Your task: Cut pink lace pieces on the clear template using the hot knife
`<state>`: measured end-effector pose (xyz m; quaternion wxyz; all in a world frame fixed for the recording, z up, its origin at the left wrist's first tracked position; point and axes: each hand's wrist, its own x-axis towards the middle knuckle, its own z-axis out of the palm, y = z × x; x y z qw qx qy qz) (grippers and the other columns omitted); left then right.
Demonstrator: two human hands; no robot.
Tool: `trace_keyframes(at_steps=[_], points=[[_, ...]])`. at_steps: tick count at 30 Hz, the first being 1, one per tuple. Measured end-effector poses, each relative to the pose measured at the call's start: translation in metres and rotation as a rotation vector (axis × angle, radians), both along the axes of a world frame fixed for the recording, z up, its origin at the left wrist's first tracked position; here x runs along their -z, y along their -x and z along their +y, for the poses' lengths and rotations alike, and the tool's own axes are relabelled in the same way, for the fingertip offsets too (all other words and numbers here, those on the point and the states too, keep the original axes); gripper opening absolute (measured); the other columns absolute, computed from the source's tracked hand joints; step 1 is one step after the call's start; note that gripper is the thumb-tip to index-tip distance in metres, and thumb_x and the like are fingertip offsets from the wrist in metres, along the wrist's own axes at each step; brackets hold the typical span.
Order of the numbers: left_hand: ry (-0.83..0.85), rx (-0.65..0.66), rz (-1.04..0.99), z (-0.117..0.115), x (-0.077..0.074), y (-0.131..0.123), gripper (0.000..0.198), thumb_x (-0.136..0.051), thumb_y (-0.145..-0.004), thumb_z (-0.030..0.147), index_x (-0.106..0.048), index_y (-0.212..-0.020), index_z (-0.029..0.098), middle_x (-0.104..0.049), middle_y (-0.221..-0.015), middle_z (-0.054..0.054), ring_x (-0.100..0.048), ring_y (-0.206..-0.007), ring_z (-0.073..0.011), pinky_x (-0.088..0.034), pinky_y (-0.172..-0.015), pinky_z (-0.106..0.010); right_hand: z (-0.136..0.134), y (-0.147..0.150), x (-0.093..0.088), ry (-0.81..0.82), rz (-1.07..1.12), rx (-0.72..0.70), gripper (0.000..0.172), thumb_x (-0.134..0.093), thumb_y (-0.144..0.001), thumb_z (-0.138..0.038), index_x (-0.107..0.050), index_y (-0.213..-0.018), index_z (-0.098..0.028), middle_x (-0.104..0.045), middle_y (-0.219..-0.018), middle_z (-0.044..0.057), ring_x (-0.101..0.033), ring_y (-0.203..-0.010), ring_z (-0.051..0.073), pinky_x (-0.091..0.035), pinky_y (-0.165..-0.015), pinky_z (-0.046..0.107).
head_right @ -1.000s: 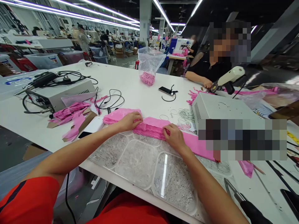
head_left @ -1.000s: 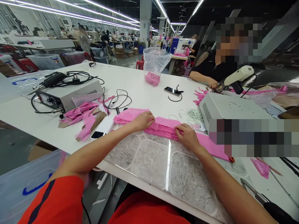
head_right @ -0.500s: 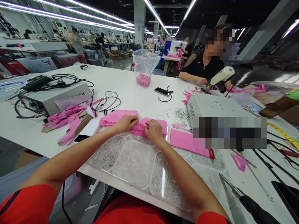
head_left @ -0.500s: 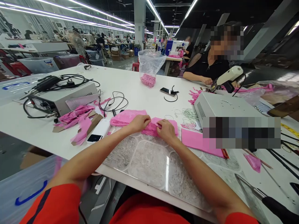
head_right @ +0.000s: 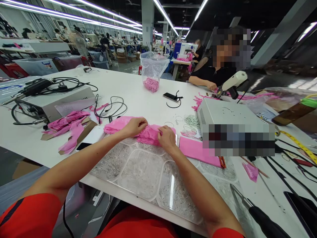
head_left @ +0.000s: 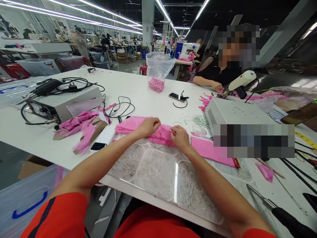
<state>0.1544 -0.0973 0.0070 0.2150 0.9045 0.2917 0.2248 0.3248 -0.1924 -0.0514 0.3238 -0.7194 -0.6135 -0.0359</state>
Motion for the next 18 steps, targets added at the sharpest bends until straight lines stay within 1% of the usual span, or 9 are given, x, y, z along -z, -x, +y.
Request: trace_keyframes(at_steps=[2,4,6,8,10,13,16,18], points=[[-0.013,0.016,-0.003,0.002,-0.003,0.004,0.02,-0.043,-0.082,0.015,-0.062,-0.077,0.016,-0.066,-0.074,-0.002,-0.057,-0.069,-0.0143,-0.043,-0.063,-0.024,-0.007,-0.012,0.0,-0.018,-0.012,0.01,0.026,-0.052,-0.078,-0.015,-0.073,-0.091,-0.022,-0.069,-0.094,0.009,-0.061,-0.088,0.023,-0.05,-0.074,0.036],[-0.027,0.056,0.001,0.001,-0.005,0.011,0.02,-0.043,-0.083,0.015,-0.061,-0.076,0.016,-0.065,-0.075,-0.002,-0.057,-0.07,-0.0143,-0.044,-0.065,-0.024,-0.02,-0.024,-0.001,-0.042,-0.03,0.004,0.029,-0.051,-0.077,-0.013,-0.073,-0.094,-0.022,-0.069,-0.094,0.009,-0.061,-0.09,0.024,-0.051,-0.077,0.038],[-0.035,0.121,0.016,-0.003,-0.006,0.024,0.019,-0.044,-0.085,0.017,-0.06,-0.074,0.016,-0.063,-0.076,-0.002,-0.056,-0.072,-0.0147,-0.044,-0.067,-0.025,-0.039,-0.031,-0.003,-0.063,-0.048,-0.024,0.03,-0.049,-0.08,-0.013,-0.073,-0.096,-0.022,-0.069,-0.094,0.009,-0.061,-0.091,0.024,-0.052,-0.081,0.04],[-0.032,0.206,0.046,-0.011,-0.006,0.043,0.021,-0.045,-0.087,0.021,-0.061,-0.075,0.017,-0.063,-0.08,-0.004,-0.057,-0.075,-0.0153,-0.046,-0.069,-0.025,-0.061,-0.03,-0.002,-0.07,-0.06,-0.072,0.029,-0.048,-0.084,-0.015,-0.073,-0.096,-0.024,-0.07,-0.096,0.008,-0.062,-0.093,0.022,-0.053,-0.083,0.039],[-0.013,0.289,0.083,-0.022,-0.004,0.066,0.021,-0.045,-0.089,0.023,-0.063,-0.079,0.017,-0.064,-0.09,-0.005,-0.06,-0.081,-0.0155,-0.047,-0.072,-0.025,-0.083,-0.02,0.003,-0.063,-0.096,-0.162,0.028,-0.047,-0.087,-0.016,-0.073,-0.097,-0.024,-0.07,-0.096,0.008,-0.063,-0.092,0.021,-0.054,-0.082,0.037],[-0.011,0.382,0.177,-0.038,0.002,0.102,0.021,-0.045,-0.091,0.02,-0.065,-0.082,0.017,-0.063,-0.1,-0.007,-0.061,-0.086,-0.0152,-0.048,-0.078,-0.025,-0.11,0.007,0.012,-0.036,-0.223,-0.364,0.031,-0.044,-0.091,-0.015,-0.072,-0.098,-0.024,-0.071,-0.092,0.008,-0.063,-0.083,0.019,-0.054,-0.074,0.035],[-0.073,0.409,0.292,-0.048,0.003,0.132,0.02,-0.048,-0.089,0.016,-0.066,-0.08,0.018,-0.063,-0.103,-0.008,-0.062,-0.085,-0.0158,-0.047,-0.078,-0.025,-0.125,0.032,0.016,0.01,-0.265,-0.512,0.032,-0.042,-0.091,-0.012,-0.071,-0.099,-0.024,-0.07,-0.09,0.008,-0.062,-0.078,0.018,-0.054,-0.071,0.034],[-0.109,0.401,0.351,-0.05,0.001,0.146,0.019,-0.051,-0.084,0.013,-0.067,-0.075,0.018,-0.064,-0.099,-0.007,-0.062,-0.082,-0.016,-0.047,-0.075,-0.025,-0.127,0.04,0.013,0.01,-0.237,-0.59,0.034,-0.043,-0.089,-0.009,-0.069,-0.103,-0.025,-0.07,-0.092,0.007,-0.062,-0.079,0.018,-0.054,-0.071,0.034]])
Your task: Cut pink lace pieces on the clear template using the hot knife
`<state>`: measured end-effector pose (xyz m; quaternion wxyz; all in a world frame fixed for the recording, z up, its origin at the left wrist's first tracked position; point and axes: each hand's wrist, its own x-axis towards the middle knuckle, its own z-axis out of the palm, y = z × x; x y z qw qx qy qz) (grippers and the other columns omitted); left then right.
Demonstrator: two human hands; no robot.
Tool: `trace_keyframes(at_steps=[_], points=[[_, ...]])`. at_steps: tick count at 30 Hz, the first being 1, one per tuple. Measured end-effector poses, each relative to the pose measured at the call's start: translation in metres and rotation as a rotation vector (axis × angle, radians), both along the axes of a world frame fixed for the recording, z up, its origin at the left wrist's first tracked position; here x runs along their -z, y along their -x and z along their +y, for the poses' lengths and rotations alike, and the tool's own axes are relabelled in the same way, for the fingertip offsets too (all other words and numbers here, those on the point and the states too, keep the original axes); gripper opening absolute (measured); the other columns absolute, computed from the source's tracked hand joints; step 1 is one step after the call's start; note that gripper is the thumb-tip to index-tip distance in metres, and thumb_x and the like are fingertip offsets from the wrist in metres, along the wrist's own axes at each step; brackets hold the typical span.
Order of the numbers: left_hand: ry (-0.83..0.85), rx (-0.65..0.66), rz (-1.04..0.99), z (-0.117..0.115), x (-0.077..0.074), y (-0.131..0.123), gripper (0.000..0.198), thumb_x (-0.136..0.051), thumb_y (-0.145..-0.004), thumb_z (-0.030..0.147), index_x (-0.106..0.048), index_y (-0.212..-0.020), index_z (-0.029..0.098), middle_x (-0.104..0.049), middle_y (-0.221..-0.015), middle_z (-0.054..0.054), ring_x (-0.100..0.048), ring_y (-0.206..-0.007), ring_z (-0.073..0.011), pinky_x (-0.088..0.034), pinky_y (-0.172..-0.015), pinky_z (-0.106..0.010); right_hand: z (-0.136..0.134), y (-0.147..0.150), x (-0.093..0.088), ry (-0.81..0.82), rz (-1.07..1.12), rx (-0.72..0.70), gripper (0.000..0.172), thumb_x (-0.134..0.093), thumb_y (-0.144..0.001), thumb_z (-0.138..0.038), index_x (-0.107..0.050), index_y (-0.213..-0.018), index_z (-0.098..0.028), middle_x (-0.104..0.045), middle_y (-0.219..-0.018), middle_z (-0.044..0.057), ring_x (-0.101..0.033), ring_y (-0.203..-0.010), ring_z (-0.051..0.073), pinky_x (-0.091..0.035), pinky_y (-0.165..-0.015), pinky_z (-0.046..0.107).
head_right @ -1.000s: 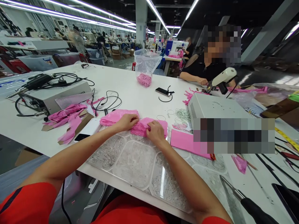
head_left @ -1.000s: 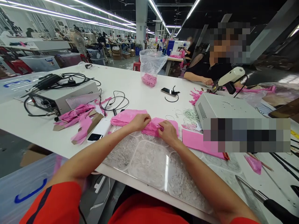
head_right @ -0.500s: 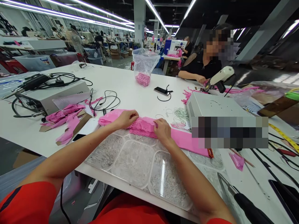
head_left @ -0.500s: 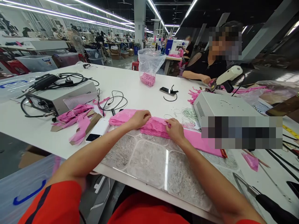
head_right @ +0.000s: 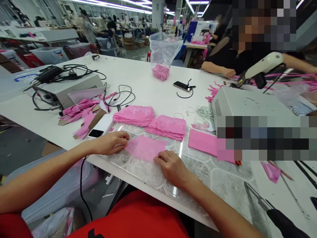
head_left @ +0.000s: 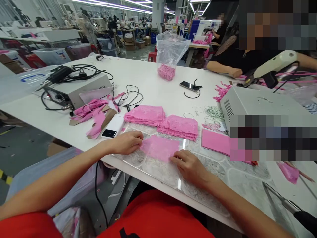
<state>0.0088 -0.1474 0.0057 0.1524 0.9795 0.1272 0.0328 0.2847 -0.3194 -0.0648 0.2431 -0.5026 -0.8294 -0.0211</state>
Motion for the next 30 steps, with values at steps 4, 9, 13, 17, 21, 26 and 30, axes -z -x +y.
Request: trace_keyframes(at_steps=[4,9,13,17,21,26,30], points=[[-0.06,-0.051,0.055,0.001,-0.004,0.008,0.019,-0.053,-0.077,0.011,-0.069,-0.075,0.019,-0.067,-0.09,-0.005,-0.062,-0.076,-0.0162,-0.048,-0.073,-0.026,0.022,-0.009,-0.013,-0.059,0.123,0.014,0.034,-0.047,-0.087,-0.01,-0.067,-0.11,-0.025,-0.069,-0.096,0.008,-0.065,-0.088,0.019,-0.056,-0.075,0.034],[-0.126,-0.133,-0.046,-0.001,0.006,-0.023,0.024,-0.05,-0.084,0.012,-0.072,-0.091,0.018,-0.069,-0.098,-0.007,-0.065,-0.088,-0.0184,-0.051,-0.081,-0.028,0.078,-0.025,-0.028,0.025,0.151,0.28,0.033,-0.051,-0.085,-0.017,-0.065,-0.114,-0.024,-0.067,-0.106,0.009,-0.064,-0.095,0.021,-0.055,-0.073,0.033],[-0.14,-0.125,-0.102,-0.007,0.018,-0.058,0.024,-0.051,-0.088,0.013,-0.072,-0.097,0.018,-0.069,-0.109,-0.008,-0.066,-0.097,-0.0182,-0.052,-0.088,-0.029,0.112,-0.019,-0.028,0.099,0.087,0.297,0.044,-0.06,-0.075,-0.013,-0.065,-0.117,-0.024,-0.065,-0.113,0.01,-0.062,-0.099,0.024,-0.053,-0.073,0.034],[-0.168,-0.137,-0.14,-0.003,0.032,-0.083,0.03,-0.053,-0.088,0.013,-0.068,-0.114,0.017,-0.06,-0.134,-0.012,-0.058,-0.121,-0.0235,-0.047,-0.102,-0.037,0.127,-0.017,-0.023,0.116,0.115,0.313,0.026,-0.056,-0.079,-0.012,-0.072,-0.096,-0.023,-0.07,-0.1,0.008,-0.064,-0.09,0.022,-0.051,-0.074,0.032],[-0.172,-0.124,-0.135,0.008,0.042,-0.098,0.026,-0.054,-0.089,0.014,-0.069,-0.111,0.017,-0.064,-0.129,-0.011,-0.059,-0.12,-0.0221,-0.045,-0.105,-0.037,0.131,-0.031,-0.026,0.108,0.22,0.388,0.023,-0.049,-0.086,-0.022,-0.072,-0.091,-0.021,-0.073,-0.093,0.008,-0.067,-0.082,0.02,-0.052,-0.075,0.034],[-0.174,-0.193,-0.137,0.007,0.039,-0.105,0.019,-0.054,-0.092,0.02,-0.069,-0.104,0.018,-0.069,-0.112,-0.009,-0.065,-0.105,-0.0201,-0.049,-0.095,-0.033,0.128,-0.052,-0.035,0.102,0.382,0.491,0.022,-0.051,-0.084,-0.026,-0.072,-0.09,-0.021,-0.075,-0.079,0.004,-0.068,-0.074,0.018,-0.053,-0.073,0.032],[-0.215,-0.365,-0.148,0.001,0.031,-0.125,0.036,-0.062,-0.09,0.04,-0.062,-0.117,0.017,-0.064,-0.12,-0.012,-0.059,-0.113,-0.0265,-0.048,-0.095,-0.039,0.127,-0.051,-0.033,0.14,0.467,0.48,0.017,-0.057,-0.078,-0.024,-0.072,-0.085,-0.022,-0.075,-0.074,0.002,-0.069,-0.07,0.017,-0.053,-0.071,0.03]])
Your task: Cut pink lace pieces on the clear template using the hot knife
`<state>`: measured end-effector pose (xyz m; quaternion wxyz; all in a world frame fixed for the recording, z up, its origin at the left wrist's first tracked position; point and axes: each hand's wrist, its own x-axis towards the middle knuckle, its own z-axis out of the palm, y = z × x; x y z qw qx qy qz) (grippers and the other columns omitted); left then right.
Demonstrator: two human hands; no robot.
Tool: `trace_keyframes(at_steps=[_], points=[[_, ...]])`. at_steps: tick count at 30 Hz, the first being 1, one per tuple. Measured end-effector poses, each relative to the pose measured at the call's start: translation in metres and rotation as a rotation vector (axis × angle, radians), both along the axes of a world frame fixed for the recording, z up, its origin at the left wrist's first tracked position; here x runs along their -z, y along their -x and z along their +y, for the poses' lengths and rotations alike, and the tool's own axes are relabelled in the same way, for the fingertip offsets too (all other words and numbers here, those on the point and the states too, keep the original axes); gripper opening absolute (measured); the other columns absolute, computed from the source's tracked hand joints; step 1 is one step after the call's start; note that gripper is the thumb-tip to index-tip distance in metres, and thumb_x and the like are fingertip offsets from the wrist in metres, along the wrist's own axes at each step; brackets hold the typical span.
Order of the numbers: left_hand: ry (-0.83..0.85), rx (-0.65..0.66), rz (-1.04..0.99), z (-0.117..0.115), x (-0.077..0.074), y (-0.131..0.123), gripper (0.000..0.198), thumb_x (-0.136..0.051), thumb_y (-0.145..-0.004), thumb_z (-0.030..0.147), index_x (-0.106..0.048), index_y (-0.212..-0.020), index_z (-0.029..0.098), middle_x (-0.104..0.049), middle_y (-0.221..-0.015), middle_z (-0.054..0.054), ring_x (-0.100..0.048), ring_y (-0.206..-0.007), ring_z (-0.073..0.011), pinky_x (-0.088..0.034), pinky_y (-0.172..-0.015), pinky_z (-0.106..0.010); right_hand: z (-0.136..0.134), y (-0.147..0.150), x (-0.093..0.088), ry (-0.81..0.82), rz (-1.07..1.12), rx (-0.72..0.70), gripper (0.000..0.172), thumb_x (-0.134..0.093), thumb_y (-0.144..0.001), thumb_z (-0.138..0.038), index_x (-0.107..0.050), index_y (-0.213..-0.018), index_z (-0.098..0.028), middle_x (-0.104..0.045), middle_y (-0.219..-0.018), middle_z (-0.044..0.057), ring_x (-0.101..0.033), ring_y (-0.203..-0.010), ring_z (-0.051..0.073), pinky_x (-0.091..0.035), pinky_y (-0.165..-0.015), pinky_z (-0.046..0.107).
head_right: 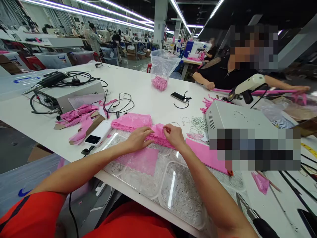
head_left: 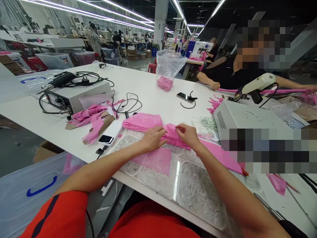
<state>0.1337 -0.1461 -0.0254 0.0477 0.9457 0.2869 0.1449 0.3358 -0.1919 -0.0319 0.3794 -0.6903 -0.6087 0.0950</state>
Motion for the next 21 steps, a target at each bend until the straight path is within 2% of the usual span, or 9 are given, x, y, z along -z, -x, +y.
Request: trace_keyframes(at_steps=[3,7,11,15,17,19,21], points=[[-0.02,-0.126,0.003,0.0,-0.001,-0.027,0.05,-0.068,-0.083,0.05,-0.06,-0.117,0.014,-0.062,-0.119,-0.014,-0.057,-0.112,-0.0311,-0.047,-0.092,-0.043,0.001,0.007,0.003,0.006,0.053,-0.025,0.015,-0.059,-0.076,-0.023,-0.072,-0.082,-0.022,-0.075,-0.074,0.001,-0.07,-0.071,0.017,-0.055,-0.071,0.031],[-0.028,-0.163,0.038,0.008,0.002,-0.054,0.02,-0.056,-0.092,0.028,-0.064,-0.105,0.015,-0.067,-0.102,-0.011,-0.061,-0.102,-0.0266,-0.045,-0.087,-0.039,0.002,0.006,0.002,0.015,0.127,-0.039,0.015,-0.059,-0.076,-0.022,-0.072,-0.082,-0.023,-0.077,-0.079,0.002,-0.073,-0.077,0.019,-0.056,-0.077,0.032],[-0.048,-0.135,0.06,0.018,0.002,-0.048,0.022,-0.046,-0.093,0.014,-0.068,-0.096,0.017,-0.069,-0.094,-0.01,-0.062,-0.097,-0.024,-0.041,-0.088,-0.039,-0.001,-0.009,-0.002,0.063,0.215,-0.005,0.016,-0.059,-0.077,-0.024,-0.073,-0.086,-0.022,-0.076,-0.076,0.002,-0.072,-0.064,0.018,-0.058,-0.069,0.031],[-0.075,-0.105,0.06,0.02,-0.004,-0.03,0.022,-0.052,-0.084,0.006,-0.07,-0.091,0.016,-0.068,-0.1,-0.011,-0.06,-0.1,-0.0249,-0.037,-0.097,-0.044,-0.006,-0.019,-0.006,0.095,0.322,0.057,0.016,-0.057,-0.078,-0.025,-0.072,-0.082,-0.02,-0.074,-0.067,0.001,-0.07,-0.054,0.017,-0.056,-0.055,0.028],[-0.088,-0.1,0.031,0.012,-0.006,-0.028,0.02,-0.056,-0.083,0.011,-0.07,-0.096,0.017,-0.066,-0.108,-0.01,-0.057,-0.107,-0.0252,-0.033,-0.102,-0.045,-0.008,-0.018,-0.009,0.083,0.372,0.091,0.016,-0.056,-0.078,-0.025,-0.07,-0.081,-0.019,-0.072,-0.063,0.001,-0.069,-0.052,0.017,-0.054,-0.051,0.026],[-0.092,-0.12,-0.013,-0.001,-0.005,-0.035,0.019,-0.061,-0.084,0.025,-0.069,-0.1,0.018,-0.064,-0.114,-0.01,-0.054,-0.111,-0.0266,-0.032,-0.103,-0.047,-0.01,-0.014,-0.012,0.054,0.412,0.123,0.014,-0.056,-0.077,-0.027,-0.067,-0.08,-0.019,-0.07,-0.06,0.0,-0.069,-0.052,0.018,-0.053,-0.05,0.026],[-0.085,-0.168,-0.055,-0.014,-0.002,-0.048,0.031,-0.063,-0.084,0.043,-0.068,-0.1,0.016,-0.063,-0.112,-0.012,-0.053,-0.11,-0.0296,-0.035,-0.1,-0.05,-0.013,-0.009,-0.015,0.018,0.444,0.153,0.014,-0.058,-0.077,-0.03,-0.065,-0.079,-0.019,-0.069,-0.058,0.0,-0.069,-0.052,0.018,-0.054,-0.052,0.026]])
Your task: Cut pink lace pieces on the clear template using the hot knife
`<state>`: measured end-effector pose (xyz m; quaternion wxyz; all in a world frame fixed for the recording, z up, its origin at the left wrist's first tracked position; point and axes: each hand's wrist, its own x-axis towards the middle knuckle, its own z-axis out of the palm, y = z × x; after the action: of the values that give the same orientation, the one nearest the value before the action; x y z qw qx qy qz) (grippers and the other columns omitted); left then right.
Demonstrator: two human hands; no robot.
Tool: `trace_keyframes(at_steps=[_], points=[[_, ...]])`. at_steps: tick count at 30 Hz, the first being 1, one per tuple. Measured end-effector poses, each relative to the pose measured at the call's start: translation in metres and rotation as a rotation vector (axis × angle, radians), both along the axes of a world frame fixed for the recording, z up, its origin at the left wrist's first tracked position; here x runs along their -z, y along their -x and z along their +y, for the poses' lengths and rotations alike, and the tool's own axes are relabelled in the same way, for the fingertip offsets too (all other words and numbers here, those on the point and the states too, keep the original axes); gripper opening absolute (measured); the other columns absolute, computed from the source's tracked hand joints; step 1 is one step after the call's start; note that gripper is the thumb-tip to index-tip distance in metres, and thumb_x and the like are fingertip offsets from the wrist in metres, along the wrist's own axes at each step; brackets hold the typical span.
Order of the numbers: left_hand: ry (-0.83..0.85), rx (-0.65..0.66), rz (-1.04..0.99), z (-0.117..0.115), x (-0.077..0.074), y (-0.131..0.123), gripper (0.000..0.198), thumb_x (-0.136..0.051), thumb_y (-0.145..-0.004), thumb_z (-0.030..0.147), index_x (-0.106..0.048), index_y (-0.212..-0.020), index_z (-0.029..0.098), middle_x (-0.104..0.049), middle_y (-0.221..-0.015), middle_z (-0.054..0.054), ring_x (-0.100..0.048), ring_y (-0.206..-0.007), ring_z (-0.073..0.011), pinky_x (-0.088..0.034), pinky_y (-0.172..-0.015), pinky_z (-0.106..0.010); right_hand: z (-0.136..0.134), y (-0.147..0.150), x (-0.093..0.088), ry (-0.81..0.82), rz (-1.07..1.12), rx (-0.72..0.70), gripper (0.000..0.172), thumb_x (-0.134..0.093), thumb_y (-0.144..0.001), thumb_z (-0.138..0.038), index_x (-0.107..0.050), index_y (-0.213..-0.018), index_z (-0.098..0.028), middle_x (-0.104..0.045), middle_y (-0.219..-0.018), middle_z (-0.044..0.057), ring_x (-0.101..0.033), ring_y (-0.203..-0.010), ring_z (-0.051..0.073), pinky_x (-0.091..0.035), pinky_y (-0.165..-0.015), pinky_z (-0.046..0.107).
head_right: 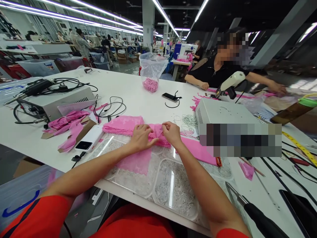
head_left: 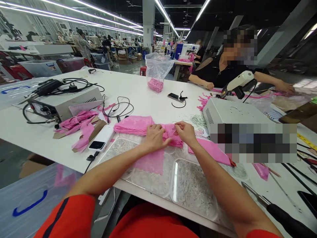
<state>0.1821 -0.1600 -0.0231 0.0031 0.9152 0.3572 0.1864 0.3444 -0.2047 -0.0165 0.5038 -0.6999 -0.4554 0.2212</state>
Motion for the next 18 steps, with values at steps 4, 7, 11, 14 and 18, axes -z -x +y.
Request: trace_keyframes(at_steps=[4,7,11,14,18], points=[[0.009,-0.085,-0.077,-0.013,0.006,-0.033,0.035,-0.062,-0.085,0.048,-0.066,-0.096,0.015,-0.062,-0.106,-0.014,-0.054,-0.104,-0.0321,-0.039,-0.092,-0.051,-0.012,0.006,-0.008,-0.069,0.058,0.082,0.021,-0.06,-0.076,-0.039,-0.062,-0.08,-0.019,-0.071,-0.062,0.002,-0.071,-0.056,0.02,-0.057,-0.056,0.029],[-0.006,-0.031,-0.106,-0.016,0.003,-0.044,0.013,-0.061,-0.084,0.027,-0.065,-0.092,0.017,-0.063,-0.103,-0.011,-0.055,-0.102,-0.029,-0.039,-0.091,-0.048,-0.037,0.001,-0.014,-0.119,0.113,0.159,0.028,-0.058,-0.076,-0.046,-0.06,-0.082,-0.019,-0.07,-0.061,0.003,-0.071,-0.057,0.021,-0.057,-0.054,0.03],[-0.04,0.171,-0.11,-0.031,0.0,-0.035,0.01,-0.06,-0.079,0.016,-0.064,-0.089,0.018,-0.064,-0.104,-0.01,-0.055,-0.103,-0.027,-0.034,-0.101,-0.05,-0.101,-0.013,-0.008,-0.145,0.185,0.285,0.033,-0.057,-0.076,-0.051,-0.056,-0.082,-0.019,-0.069,-0.061,0.004,-0.069,-0.054,0.02,-0.055,-0.048,0.029],[-0.048,0.397,-0.077,-0.054,0.006,-0.016,0.008,-0.059,-0.079,0.015,-0.063,-0.085,0.019,-0.066,-0.099,-0.005,-0.056,-0.099,-0.0228,-0.029,-0.108,-0.049,-0.162,-0.022,0.01,-0.027,0.192,0.395,0.033,-0.059,-0.074,-0.052,-0.056,-0.08,-0.02,-0.069,-0.061,0.003,-0.061,-0.042,0.015,-0.049,-0.043,0.027],[-0.054,0.757,0.03,-0.081,0.016,0.008,0.008,-0.055,-0.077,0.013,-0.061,-0.079,0.018,-0.065,-0.086,-0.004,-0.058,-0.087,-0.0198,-0.03,-0.109,-0.049,-0.231,-0.025,0.033,0.239,-0.083,0.417,0.027,-0.054,-0.074,-0.045,-0.054,-0.063,-0.021,-0.058,-0.047,-0.001,-0.05,-0.04,0.012,-0.038,-0.045,0.025]])
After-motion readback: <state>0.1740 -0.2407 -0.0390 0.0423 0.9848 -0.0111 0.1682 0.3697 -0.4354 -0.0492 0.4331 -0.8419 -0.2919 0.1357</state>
